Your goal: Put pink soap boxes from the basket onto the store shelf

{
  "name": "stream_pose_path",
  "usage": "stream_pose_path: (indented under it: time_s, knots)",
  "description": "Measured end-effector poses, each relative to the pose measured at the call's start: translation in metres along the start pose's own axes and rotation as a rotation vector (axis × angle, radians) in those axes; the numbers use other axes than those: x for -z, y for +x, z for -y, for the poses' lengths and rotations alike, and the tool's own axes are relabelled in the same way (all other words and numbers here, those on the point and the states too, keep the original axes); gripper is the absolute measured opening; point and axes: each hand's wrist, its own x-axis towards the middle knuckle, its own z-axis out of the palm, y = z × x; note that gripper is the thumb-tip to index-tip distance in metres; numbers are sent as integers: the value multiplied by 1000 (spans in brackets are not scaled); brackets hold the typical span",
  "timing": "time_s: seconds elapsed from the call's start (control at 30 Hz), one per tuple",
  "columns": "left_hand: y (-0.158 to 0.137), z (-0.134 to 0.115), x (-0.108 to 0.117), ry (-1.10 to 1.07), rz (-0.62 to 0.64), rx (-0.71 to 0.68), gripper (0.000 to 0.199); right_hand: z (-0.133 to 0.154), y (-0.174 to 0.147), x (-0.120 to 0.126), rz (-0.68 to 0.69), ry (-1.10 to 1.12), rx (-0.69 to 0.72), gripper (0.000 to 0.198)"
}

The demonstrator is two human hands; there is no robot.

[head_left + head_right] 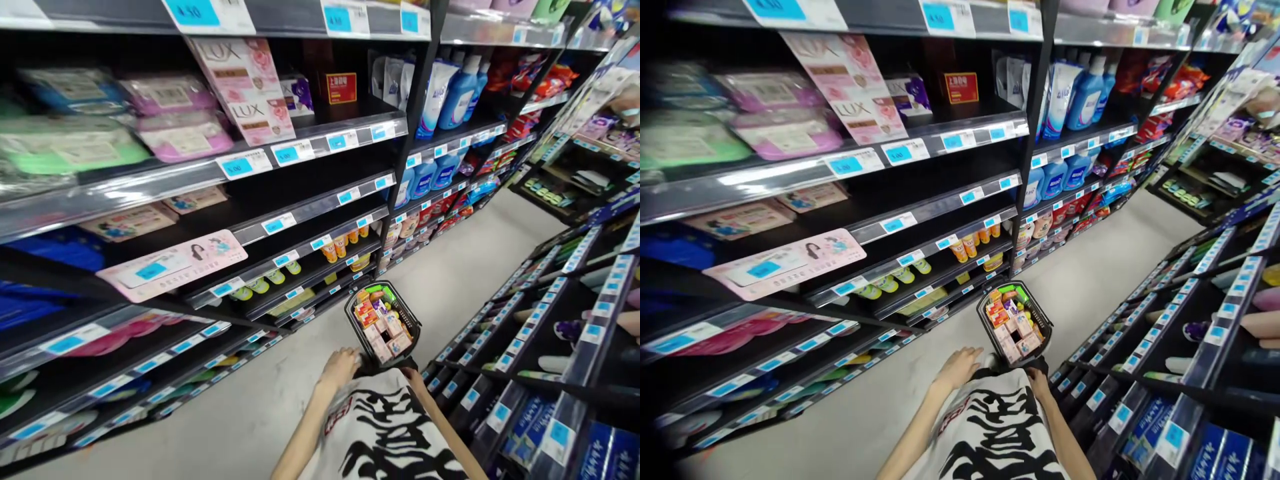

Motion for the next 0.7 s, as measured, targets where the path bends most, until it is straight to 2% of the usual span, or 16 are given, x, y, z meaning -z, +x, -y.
stream_pose_path:
  time_s: [0.1, 0.2, 0.5, 0.7]
  knots:
    - [-2, -25, -21, -1, 95, -74, 45, -7, -1, -1, 26, 22, 4, 17]
    - [-5, -36, -33, -16, 158, -138, 40, -8, -1, 0, 22, 31, 3, 19]
    - [1, -11, -28, 31, 131, -4, 51, -11, 8, 5, 11, 51, 18, 19]
    - [10, -10, -26, 25, 175, 36, 55, -16, 17, 3, 21, 23, 11, 14]
